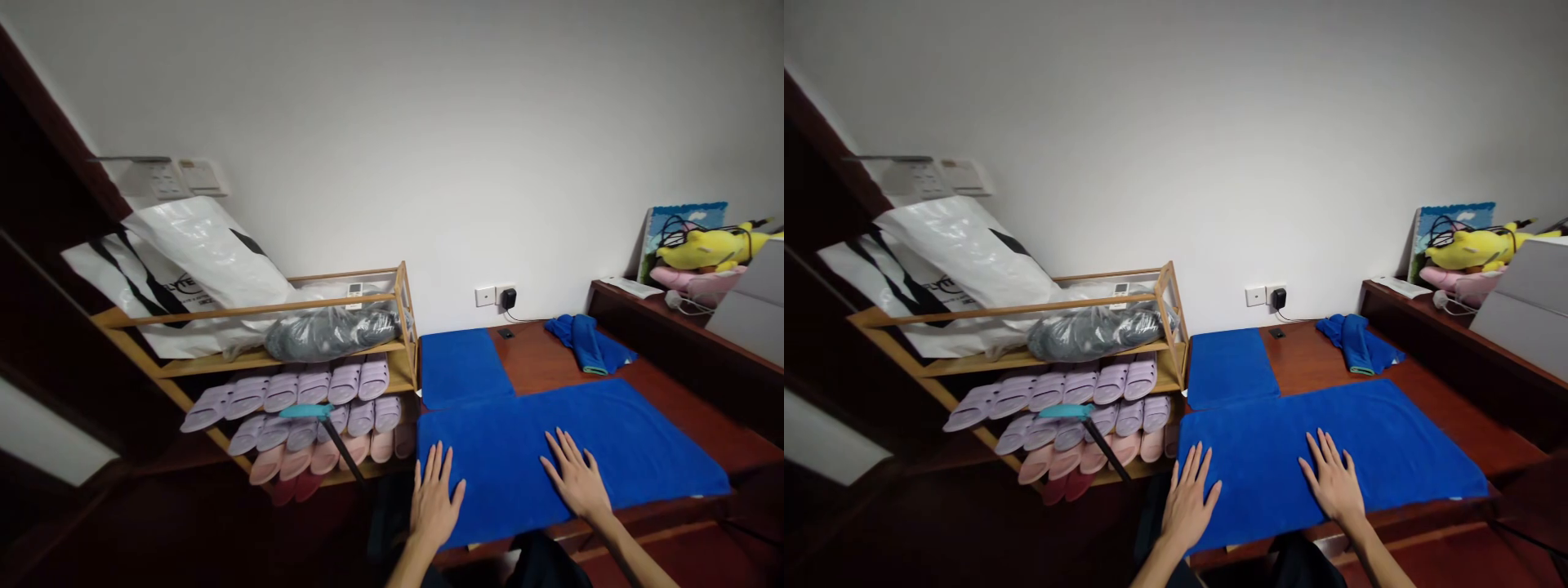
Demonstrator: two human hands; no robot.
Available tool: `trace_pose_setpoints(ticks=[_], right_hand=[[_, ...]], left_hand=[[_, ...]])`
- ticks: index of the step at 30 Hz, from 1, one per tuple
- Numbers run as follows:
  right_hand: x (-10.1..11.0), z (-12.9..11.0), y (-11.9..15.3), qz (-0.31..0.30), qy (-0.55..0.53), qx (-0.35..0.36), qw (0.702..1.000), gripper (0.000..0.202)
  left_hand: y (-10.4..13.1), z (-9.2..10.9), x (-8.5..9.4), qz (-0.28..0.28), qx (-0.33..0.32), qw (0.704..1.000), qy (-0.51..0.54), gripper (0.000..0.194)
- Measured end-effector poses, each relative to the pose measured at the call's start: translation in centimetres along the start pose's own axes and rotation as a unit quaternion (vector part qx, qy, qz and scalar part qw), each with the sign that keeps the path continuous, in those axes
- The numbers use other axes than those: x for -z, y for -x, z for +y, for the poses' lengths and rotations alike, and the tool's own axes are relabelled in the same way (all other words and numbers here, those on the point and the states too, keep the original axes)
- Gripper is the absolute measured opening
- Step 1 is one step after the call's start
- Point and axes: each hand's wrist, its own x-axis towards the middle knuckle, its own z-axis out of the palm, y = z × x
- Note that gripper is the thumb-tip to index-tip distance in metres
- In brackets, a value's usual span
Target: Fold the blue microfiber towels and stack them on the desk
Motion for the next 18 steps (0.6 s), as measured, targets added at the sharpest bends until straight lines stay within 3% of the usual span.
trace_pose_setpoints(ticks=[4, 6, 7, 9, 11, 15, 18], right_hand=[[0.8, -0.2, -0.2, 0.021, -0.074, 0.008, 0.997, 0.063], [1.5, -0.2, 0.0, 0.082, -0.153, -0.046, 0.984, 0.057], [1.9, -0.2, 0.3, 0.136, -0.195, -0.105, 0.966, 0.055], [2.6, -0.2, 1.4, 0.255, -0.263, -0.259, 0.894, 0.053], [2.9, -0.2, 3.3, 0.324, -0.315, -0.380, 0.807, 0.048], [1.6, -1.0, 7.6, 0.300, -0.434, -0.514, 0.676, 0.038], [-0.2, -2.5, 9.4, 0.262, -0.499, -0.546, 0.620, 0.037]], left_hand=[[-0.2, 0.4, 0.6, -0.014, 0.003, 1.000, 0.000, 0.057], [-0.2, 0.7, 1.1, -0.028, 0.009, 1.000, -0.004, 0.057], [-0.3, 0.8, 1.3, -0.036, 0.014, 0.999, -0.007, 0.058], [-0.3, 1.0, 1.7, -0.050, 0.024, 0.998, -0.011, 0.059], [-0.3, 1.1, 1.9, -0.054, 0.028, 0.998, -0.012, 0.059], [-0.5, 1.5, 2.2, -0.033, 0.013, 0.999, -0.013, 0.063], [-1.7, 2.6, 3.2, 0.004, -0.034, 0.999, -0.001, 0.066]])
